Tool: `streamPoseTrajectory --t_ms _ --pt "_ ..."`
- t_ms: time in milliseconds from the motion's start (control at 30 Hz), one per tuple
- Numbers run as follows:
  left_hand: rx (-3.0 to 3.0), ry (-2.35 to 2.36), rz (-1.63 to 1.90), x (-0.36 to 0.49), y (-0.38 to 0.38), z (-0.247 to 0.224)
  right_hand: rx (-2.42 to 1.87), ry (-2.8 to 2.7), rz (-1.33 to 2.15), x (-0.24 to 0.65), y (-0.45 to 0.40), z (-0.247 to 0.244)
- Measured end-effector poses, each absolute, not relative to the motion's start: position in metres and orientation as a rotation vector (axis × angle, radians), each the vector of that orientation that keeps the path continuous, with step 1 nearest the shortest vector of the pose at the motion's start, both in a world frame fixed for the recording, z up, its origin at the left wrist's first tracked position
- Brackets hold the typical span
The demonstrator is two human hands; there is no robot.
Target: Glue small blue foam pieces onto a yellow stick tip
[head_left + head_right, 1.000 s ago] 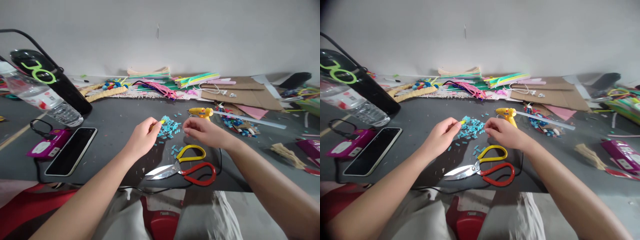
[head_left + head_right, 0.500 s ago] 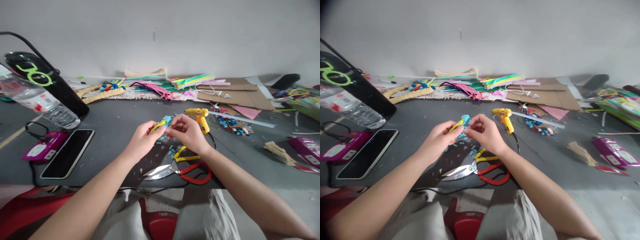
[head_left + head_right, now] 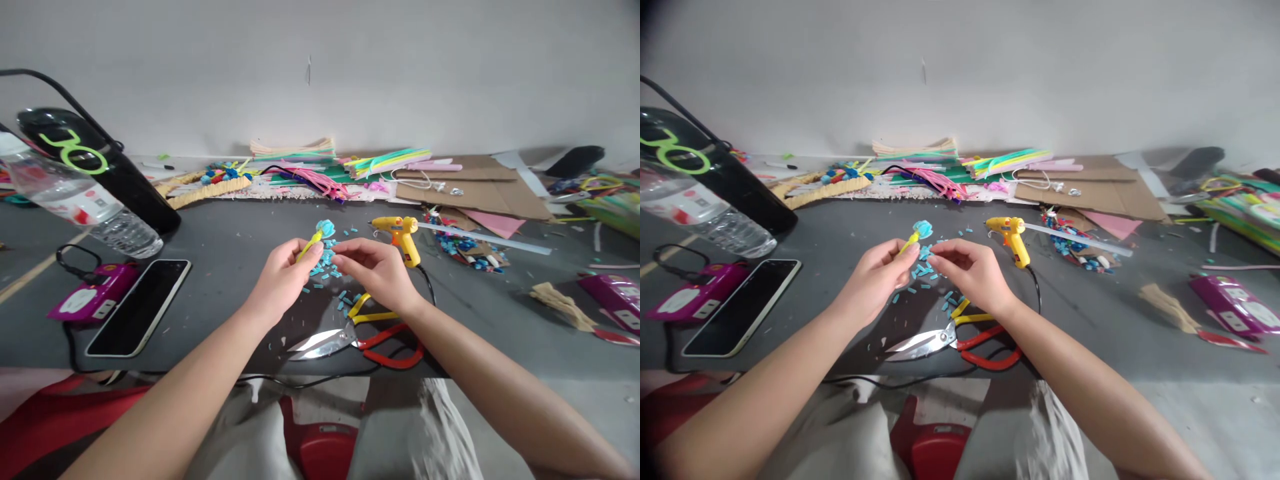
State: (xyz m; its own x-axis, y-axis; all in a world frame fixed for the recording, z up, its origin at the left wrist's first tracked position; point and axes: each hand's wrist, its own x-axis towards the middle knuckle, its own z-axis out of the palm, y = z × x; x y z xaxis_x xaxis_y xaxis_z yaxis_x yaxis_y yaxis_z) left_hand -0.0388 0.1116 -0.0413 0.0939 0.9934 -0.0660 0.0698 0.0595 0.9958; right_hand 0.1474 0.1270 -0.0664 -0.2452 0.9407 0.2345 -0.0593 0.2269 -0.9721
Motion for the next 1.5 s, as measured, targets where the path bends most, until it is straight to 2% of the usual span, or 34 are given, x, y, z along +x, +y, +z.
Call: streamPoseTrajectory --t_ms 267,633,1000,1500 --pt "1.317 1.215 1.019 -0.033 0.107 -0.038 -0.882 -1.493 1.216 0.144 0.126 -0.065" --pt "1.275 0.961 1.026 -0.033 0.106 -0.036 -0.652 -1.219 1.717 0.145 0.128 -0.064" --pt "1.546 1.347 0.982 -0.040 0.110 -0.037 -0.883 -1.586 1.291 0.168 0.133 -0.049" --pt "1.754 1.425 0.913 -0.039 0.109 -0.041 -0.930 -1.747 0.918 0.168 0.135 -0.054"
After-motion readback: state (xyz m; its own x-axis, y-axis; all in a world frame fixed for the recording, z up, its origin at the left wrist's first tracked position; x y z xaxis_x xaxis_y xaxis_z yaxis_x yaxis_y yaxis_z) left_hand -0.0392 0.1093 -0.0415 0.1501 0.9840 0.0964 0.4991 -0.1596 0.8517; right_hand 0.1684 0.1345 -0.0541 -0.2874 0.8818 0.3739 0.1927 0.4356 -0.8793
